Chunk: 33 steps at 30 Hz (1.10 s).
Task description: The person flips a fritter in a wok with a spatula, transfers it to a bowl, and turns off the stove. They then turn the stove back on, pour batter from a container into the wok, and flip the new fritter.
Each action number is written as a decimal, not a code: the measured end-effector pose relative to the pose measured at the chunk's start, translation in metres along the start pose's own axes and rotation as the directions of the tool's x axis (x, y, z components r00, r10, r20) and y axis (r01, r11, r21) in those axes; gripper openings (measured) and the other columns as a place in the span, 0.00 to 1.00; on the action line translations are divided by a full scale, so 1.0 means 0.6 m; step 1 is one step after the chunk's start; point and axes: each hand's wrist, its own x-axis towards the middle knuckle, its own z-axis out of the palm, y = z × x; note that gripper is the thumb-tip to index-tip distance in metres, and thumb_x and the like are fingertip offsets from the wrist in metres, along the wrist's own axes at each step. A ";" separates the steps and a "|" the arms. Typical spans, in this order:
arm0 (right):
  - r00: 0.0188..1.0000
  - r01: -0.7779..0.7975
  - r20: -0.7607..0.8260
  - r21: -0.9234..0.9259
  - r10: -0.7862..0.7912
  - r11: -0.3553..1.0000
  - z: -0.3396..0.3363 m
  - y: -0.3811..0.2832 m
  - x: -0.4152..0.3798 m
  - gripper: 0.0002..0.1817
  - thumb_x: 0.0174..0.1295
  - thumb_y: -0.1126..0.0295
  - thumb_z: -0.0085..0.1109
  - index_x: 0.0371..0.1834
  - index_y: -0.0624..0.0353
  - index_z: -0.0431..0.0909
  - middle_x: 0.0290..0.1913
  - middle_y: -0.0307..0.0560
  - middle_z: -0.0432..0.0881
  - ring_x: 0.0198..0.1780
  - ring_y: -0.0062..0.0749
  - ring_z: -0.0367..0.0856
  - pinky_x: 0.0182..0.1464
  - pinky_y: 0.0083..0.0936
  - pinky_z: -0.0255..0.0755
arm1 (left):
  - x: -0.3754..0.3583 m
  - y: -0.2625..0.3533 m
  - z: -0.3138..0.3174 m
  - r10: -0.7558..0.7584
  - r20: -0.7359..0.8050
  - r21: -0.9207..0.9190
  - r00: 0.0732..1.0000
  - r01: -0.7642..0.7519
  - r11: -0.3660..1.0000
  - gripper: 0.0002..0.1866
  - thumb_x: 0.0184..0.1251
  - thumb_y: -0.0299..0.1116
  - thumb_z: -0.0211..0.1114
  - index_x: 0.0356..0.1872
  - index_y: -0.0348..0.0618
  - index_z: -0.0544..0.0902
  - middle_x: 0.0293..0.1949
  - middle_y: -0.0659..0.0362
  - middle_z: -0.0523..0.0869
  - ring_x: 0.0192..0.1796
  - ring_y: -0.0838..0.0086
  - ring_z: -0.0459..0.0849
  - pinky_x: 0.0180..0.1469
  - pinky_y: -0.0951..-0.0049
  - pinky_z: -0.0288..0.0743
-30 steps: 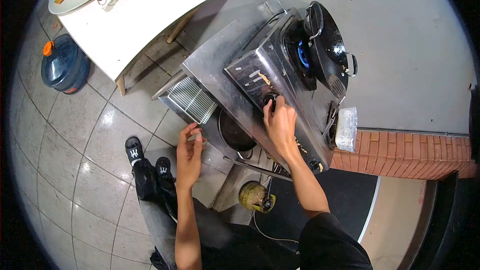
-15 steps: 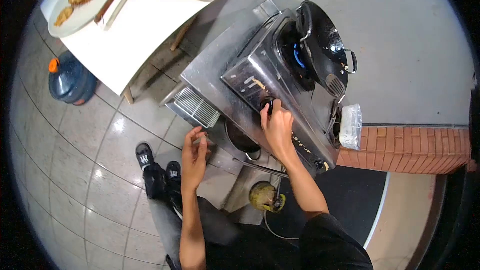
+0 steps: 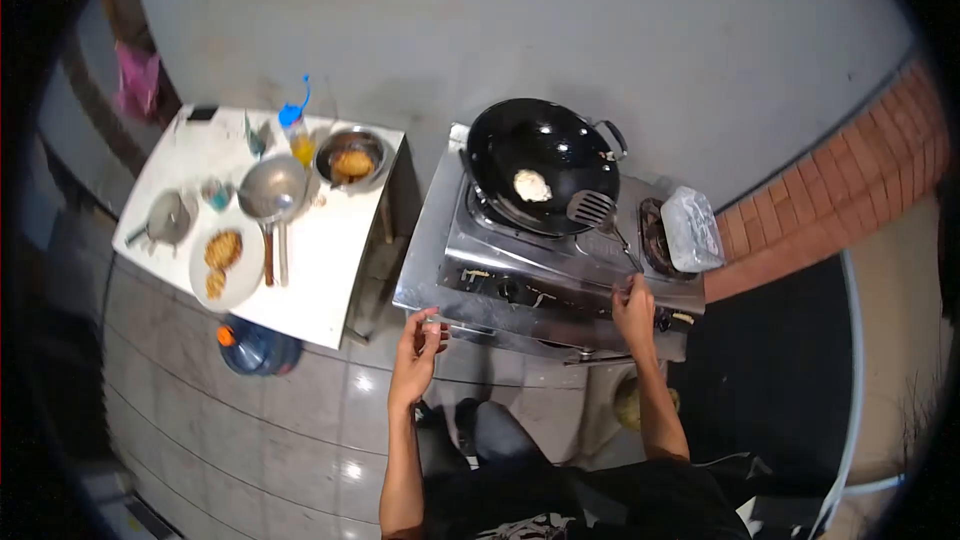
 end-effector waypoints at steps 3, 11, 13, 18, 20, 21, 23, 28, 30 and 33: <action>0.996 -0.085 0.045 0.055 0.082 0.995 -0.008 0.001 0.012 0.21 0.60 0.70 0.62 0.52 0.69 0.67 0.50 0.70 0.73 0.52 0.66 0.74 0.51 0.52 0.68 | 0.039 0.071 0.008 0.019 0.053 0.058 0.998 -0.022 0.998 0.20 0.75 0.40 0.56 0.61 0.42 0.71 0.46 0.55 0.82 0.46 0.73 0.81 0.48 0.72 0.76; 0.987 -0.139 -0.094 -0.054 0.133 0.989 0.040 0.052 0.072 0.27 0.55 0.75 0.64 0.58 0.68 0.68 0.54 0.62 0.72 0.53 0.60 0.70 0.57 0.45 0.66 | 0.208 0.177 0.063 0.106 0.077 0.268 0.991 -0.123 0.956 0.19 0.75 0.42 0.57 0.60 0.43 0.71 0.44 0.60 0.80 0.43 0.77 0.78 0.45 0.74 0.75; 0.991 -0.118 -0.065 -0.047 0.115 0.992 0.045 0.062 0.075 0.24 0.55 0.76 0.63 0.55 0.68 0.70 0.53 0.60 0.73 0.53 0.59 0.70 0.57 0.45 0.66 | 0.238 0.193 0.084 0.105 0.009 0.319 0.994 -0.102 0.942 0.18 0.74 0.41 0.58 0.58 0.43 0.73 0.41 0.63 0.78 0.40 0.81 0.76 0.43 0.77 0.73; 0.997 -0.050 -0.065 -0.063 0.045 0.997 0.061 0.081 0.082 0.16 0.54 0.79 0.60 0.47 0.65 0.76 0.49 0.56 0.76 0.52 0.53 0.70 0.58 0.44 0.65 | 0.305 0.197 0.090 0.100 -0.039 0.442 0.994 -0.073 0.894 0.26 0.70 0.48 0.62 0.60 0.39 0.74 0.46 0.58 0.80 0.45 0.76 0.79 0.45 0.74 0.75; 0.997 -0.047 -0.061 -0.062 0.043 0.997 0.060 0.081 0.083 0.14 0.55 0.79 0.59 0.46 0.65 0.76 0.47 0.55 0.76 0.53 0.52 0.70 0.58 0.45 0.63 | 0.316 0.198 0.096 0.109 -0.068 0.485 0.992 -0.062 0.872 0.26 0.70 0.47 0.63 0.59 0.38 0.75 0.46 0.57 0.80 0.45 0.76 0.79 0.44 0.74 0.75; 0.998 -0.017 -0.061 -0.078 0.013 0.997 0.057 0.082 0.084 0.13 0.55 0.79 0.58 0.45 0.65 0.76 0.46 0.54 0.76 0.52 0.51 0.70 0.58 0.44 0.63 | 0.320 0.197 0.099 0.119 -0.095 0.496 0.988 -0.057 0.867 0.26 0.69 0.46 0.64 0.59 0.37 0.75 0.45 0.57 0.80 0.44 0.76 0.80 0.43 0.75 0.74; 0.998 0.018 -0.056 -0.091 -0.023 0.996 0.052 0.087 0.080 0.12 0.56 0.79 0.58 0.44 0.65 0.75 0.45 0.54 0.75 0.52 0.51 0.70 0.58 0.43 0.62 | 0.329 0.188 0.097 0.129 -0.130 0.506 0.983 -0.046 0.861 0.25 0.69 0.45 0.64 0.58 0.36 0.76 0.44 0.57 0.80 0.43 0.76 0.80 0.41 0.76 0.74; 0.979 0.140 -0.141 -0.064 -0.147 0.988 0.011 0.085 0.071 0.11 0.59 0.78 0.56 0.45 0.65 0.74 0.42 0.53 0.74 0.51 0.48 0.71 0.55 0.44 0.62 | 0.341 0.177 0.097 0.220 -0.174 0.552 0.960 -0.090 0.829 0.18 0.66 0.34 0.68 0.48 0.28 0.81 0.31 0.56 0.85 0.32 0.78 0.81 0.37 0.78 0.75; 0.979 0.153 -0.126 -0.049 -0.158 0.987 -0.011 0.078 0.073 0.11 0.60 0.77 0.57 0.46 0.66 0.74 0.41 0.53 0.75 0.49 0.49 0.72 0.54 0.43 0.63 | 0.351 0.160 0.084 0.235 -0.201 0.559 0.951 -0.086 0.825 0.17 0.65 0.33 0.68 0.46 0.28 0.82 0.31 0.56 0.85 0.32 0.78 0.81 0.37 0.78 0.75; 0.985 0.148 -0.090 0.011 -0.147 0.989 -0.053 0.046 0.078 0.12 0.61 0.75 0.57 0.47 0.67 0.74 0.40 0.54 0.76 0.45 0.49 0.75 0.50 0.42 0.66 | 0.359 0.157 0.073 0.253 -0.219 0.578 0.942 -0.084 0.812 0.15 0.65 0.32 0.69 0.42 0.27 0.83 0.30 0.56 0.86 0.32 0.78 0.81 0.37 0.78 0.75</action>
